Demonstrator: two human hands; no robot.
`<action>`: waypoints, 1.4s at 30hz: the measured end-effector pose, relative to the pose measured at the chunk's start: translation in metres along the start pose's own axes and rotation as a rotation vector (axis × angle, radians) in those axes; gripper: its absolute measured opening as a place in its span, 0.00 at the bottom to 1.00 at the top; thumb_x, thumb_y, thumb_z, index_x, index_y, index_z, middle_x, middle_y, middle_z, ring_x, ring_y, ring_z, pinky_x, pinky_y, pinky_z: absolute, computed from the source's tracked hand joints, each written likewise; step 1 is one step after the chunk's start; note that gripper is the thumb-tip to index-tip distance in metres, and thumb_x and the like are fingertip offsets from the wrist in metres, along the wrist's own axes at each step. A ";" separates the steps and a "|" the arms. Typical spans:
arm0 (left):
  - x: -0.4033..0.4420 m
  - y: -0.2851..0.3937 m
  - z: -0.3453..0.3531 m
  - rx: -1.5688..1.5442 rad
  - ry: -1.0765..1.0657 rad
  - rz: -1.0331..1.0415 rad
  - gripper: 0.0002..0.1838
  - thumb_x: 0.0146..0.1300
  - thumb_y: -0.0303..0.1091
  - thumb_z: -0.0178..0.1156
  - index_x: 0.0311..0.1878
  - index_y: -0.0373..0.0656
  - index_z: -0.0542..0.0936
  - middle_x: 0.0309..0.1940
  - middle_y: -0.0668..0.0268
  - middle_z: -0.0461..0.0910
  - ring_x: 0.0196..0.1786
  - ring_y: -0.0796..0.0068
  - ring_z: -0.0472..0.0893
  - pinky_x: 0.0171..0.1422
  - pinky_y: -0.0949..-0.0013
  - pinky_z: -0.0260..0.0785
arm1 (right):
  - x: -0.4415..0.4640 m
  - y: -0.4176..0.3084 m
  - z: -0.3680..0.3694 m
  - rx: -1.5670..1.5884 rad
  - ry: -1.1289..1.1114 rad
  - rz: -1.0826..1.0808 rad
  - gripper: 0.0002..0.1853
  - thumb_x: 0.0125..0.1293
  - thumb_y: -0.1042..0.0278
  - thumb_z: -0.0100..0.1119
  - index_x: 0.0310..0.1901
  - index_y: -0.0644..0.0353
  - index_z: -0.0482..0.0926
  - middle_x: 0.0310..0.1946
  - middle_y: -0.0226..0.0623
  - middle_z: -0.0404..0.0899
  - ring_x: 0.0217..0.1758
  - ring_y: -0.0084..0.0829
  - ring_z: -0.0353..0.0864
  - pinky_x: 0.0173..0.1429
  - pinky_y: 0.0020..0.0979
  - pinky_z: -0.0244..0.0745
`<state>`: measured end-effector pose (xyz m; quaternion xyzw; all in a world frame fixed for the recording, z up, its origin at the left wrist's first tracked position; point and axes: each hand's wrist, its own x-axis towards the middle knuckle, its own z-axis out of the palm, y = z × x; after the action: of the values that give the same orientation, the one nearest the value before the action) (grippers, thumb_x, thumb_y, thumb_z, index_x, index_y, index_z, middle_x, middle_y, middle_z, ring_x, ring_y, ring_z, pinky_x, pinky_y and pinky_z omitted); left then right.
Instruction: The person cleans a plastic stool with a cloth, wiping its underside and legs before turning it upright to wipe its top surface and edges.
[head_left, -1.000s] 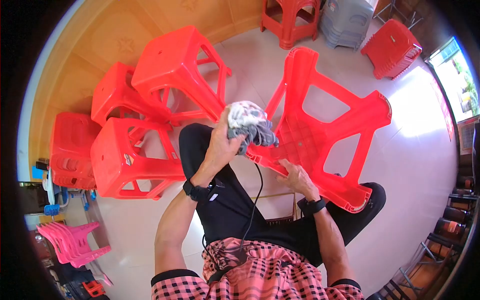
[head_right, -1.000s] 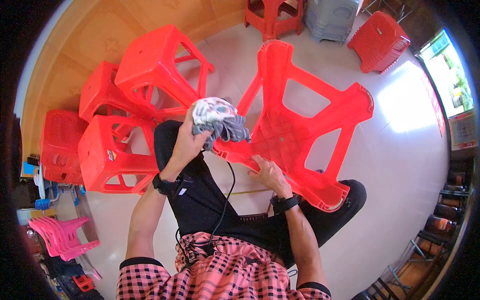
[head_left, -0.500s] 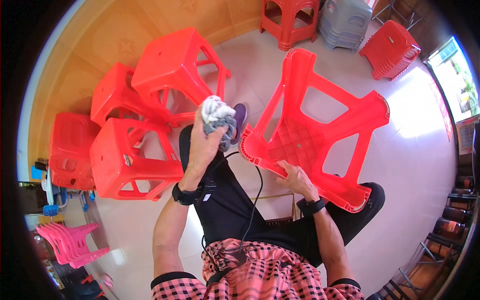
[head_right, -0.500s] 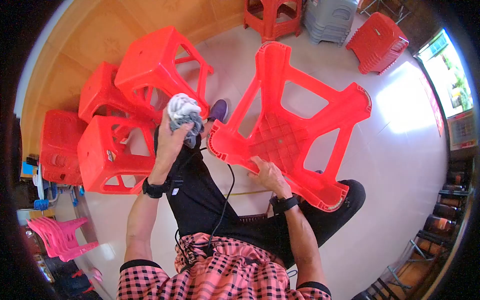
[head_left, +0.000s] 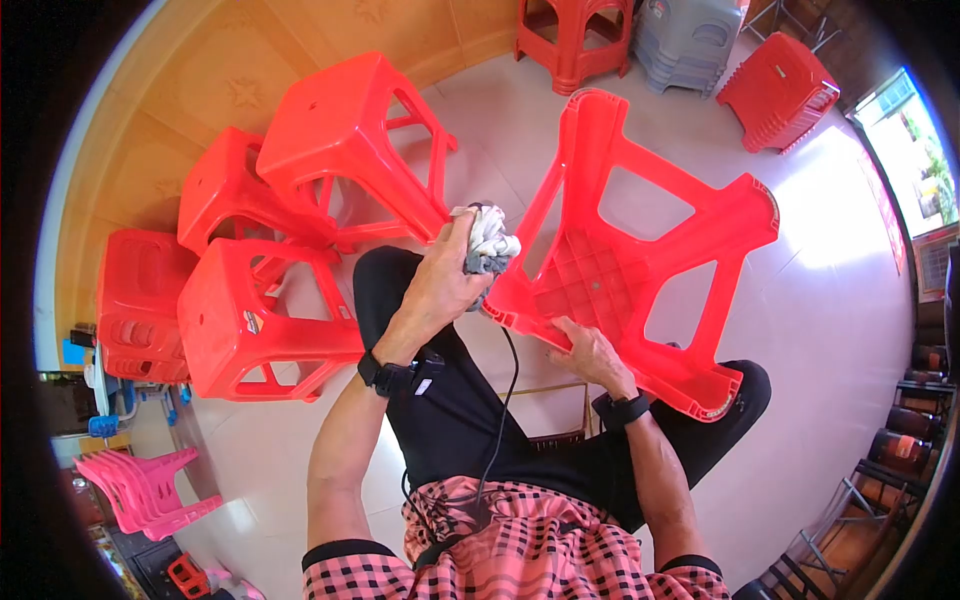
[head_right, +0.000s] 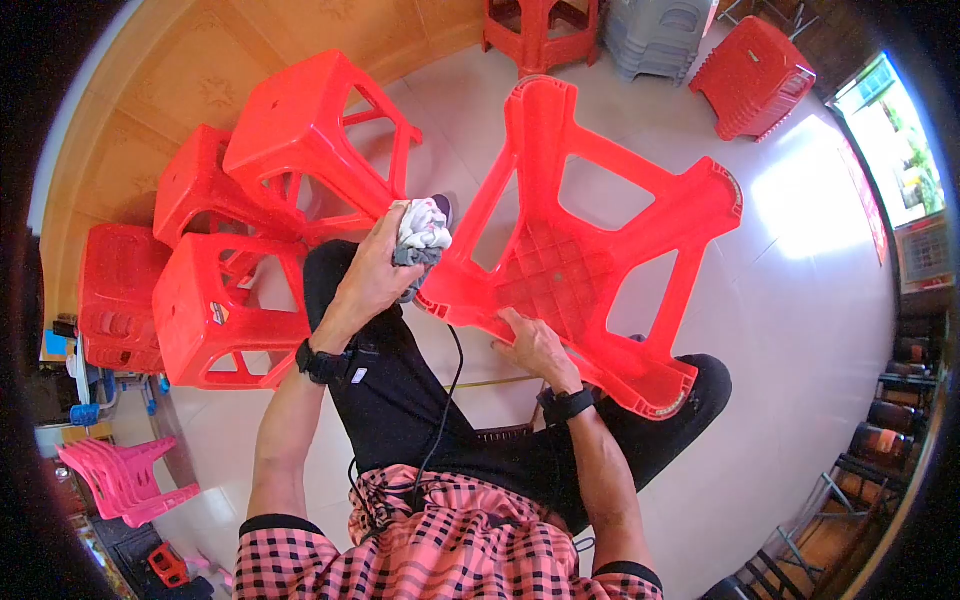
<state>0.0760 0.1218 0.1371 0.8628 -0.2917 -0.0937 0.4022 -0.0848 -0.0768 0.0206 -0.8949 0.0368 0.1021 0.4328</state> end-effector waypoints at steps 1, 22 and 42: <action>0.001 0.000 0.001 0.000 0.000 -0.001 0.39 0.50 0.27 0.63 0.66 0.35 0.60 0.59 0.44 0.68 0.62 0.45 0.71 0.65 0.58 0.64 | 0.000 0.001 0.001 -0.005 0.002 0.002 0.27 0.55 0.65 0.65 0.57 0.60 0.72 0.41 0.56 0.81 0.45 0.54 0.81 0.49 0.46 0.75; -0.002 -0.014 0.009 -0.114 0.063 0.020 0.38 0.51 0.22 0.63 0.68 0.36 0.61 0.55 0.50 0.75 0.60 0.59 0.76 0.64 0.63 0.65 | 0.002 0.004 0.003 -0.013 0.007 0.001 0.25 0.55 0.62 0.66 0.55 0.58 0.73 0.40 0.54 0.81 0.44 0.55 0.81 0.48 0.49 0.76; -0.044 0.034 0.010 0.346 0.066 0.194 0.37 0.46 0.31 0.70 0.61 0.36 0.67 0.46 0.47 0.75 0.51 0.44 0.74 0.56 0.51 0.66 | 0.001 0.002 0.001 0.024 0.039 -0.025 0.24 0.56 0.63 0.64 0.54 0.60 0.73 0.37 0.56 0.81 0.43 0.54 0.81 0.49 0.48 0.76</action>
<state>0.0219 0.1235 0.1532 0.8894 -0.3718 0.0255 0.2646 -0.0849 -0.0773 0.0179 -0.8918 0.0351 0.0788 0.4442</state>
